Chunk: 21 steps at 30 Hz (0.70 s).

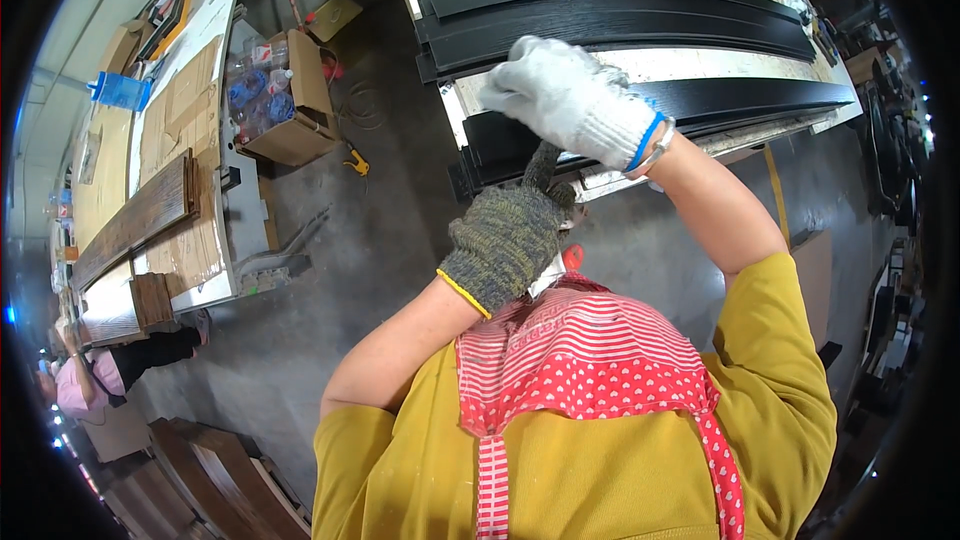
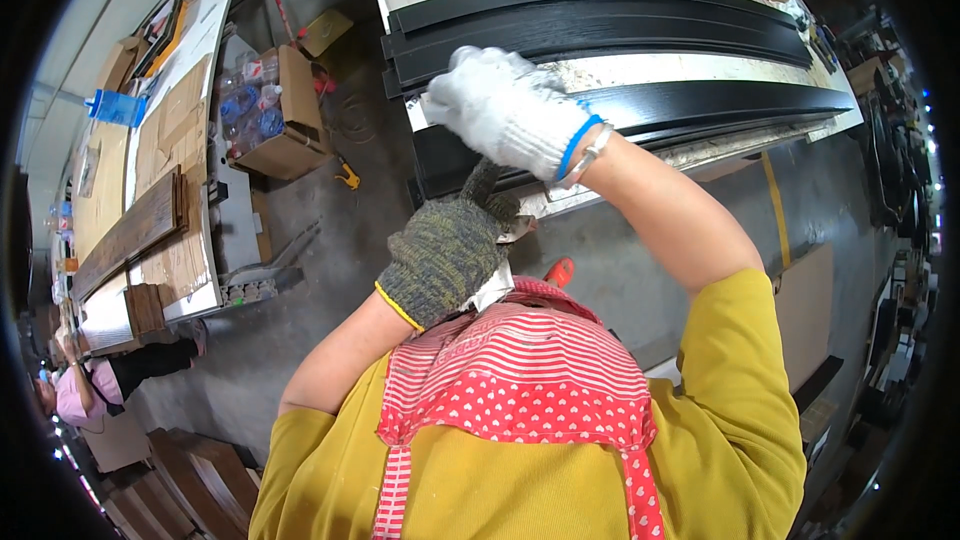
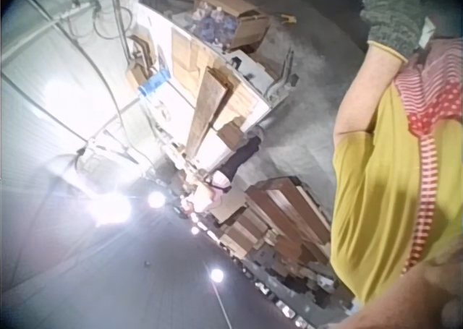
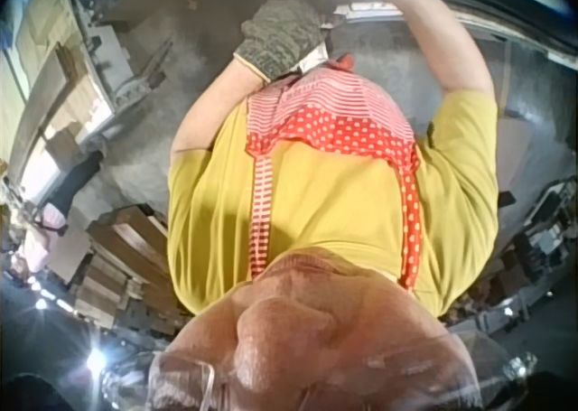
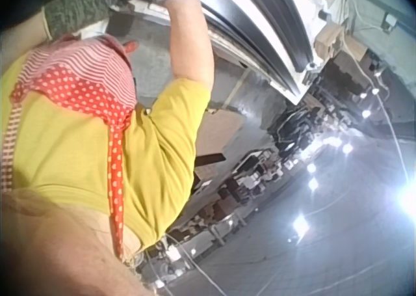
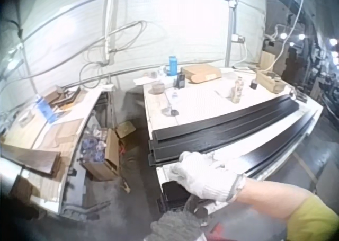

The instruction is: The person wipes long black wooden planks with a cloth by hand, handling each plank one at a time and turning them over to reach different sides.

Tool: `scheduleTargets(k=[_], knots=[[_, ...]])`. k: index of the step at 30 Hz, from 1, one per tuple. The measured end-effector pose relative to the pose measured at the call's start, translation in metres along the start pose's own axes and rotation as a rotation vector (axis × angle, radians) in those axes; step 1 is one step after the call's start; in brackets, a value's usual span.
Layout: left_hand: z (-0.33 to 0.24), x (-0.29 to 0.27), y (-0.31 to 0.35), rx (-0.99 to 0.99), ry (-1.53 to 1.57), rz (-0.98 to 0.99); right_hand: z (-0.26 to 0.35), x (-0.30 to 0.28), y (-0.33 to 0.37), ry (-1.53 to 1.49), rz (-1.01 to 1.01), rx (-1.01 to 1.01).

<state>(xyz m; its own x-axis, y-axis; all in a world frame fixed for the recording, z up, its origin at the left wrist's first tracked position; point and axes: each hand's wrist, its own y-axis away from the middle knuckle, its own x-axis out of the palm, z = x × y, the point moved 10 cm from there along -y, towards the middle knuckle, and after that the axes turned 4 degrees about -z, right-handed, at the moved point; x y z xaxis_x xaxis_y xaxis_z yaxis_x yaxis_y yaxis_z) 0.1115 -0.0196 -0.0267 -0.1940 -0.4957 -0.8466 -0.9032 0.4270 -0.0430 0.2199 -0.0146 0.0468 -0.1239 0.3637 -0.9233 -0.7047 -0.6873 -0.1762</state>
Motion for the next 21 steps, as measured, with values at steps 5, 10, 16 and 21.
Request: scheduleTargets(k=[5, 10, 16, 21], knots=[[0.005, 0.007, 0.0, 0.003, 0.0, -0.031, 0.015, -0.01, 0.0, -0.043, -0.092, -0.063], [-0.002, -0.003, 0.004, -0.01, -0.048, -0.052, 0.02, -0.004, 0.009, 0.076, -0.047, -0.008], [-0.01, -0.005, 0.006, 0.088, -0.12, -0.047, 0.025, 0.007, 0.01, 0.103, -0.053, -0.013], [-0.01, -0.005, 0.004, 0.052, -0.126, 0.012, 0.017, -0.002, 0.014, 0.106, -0.137, 0.007]])
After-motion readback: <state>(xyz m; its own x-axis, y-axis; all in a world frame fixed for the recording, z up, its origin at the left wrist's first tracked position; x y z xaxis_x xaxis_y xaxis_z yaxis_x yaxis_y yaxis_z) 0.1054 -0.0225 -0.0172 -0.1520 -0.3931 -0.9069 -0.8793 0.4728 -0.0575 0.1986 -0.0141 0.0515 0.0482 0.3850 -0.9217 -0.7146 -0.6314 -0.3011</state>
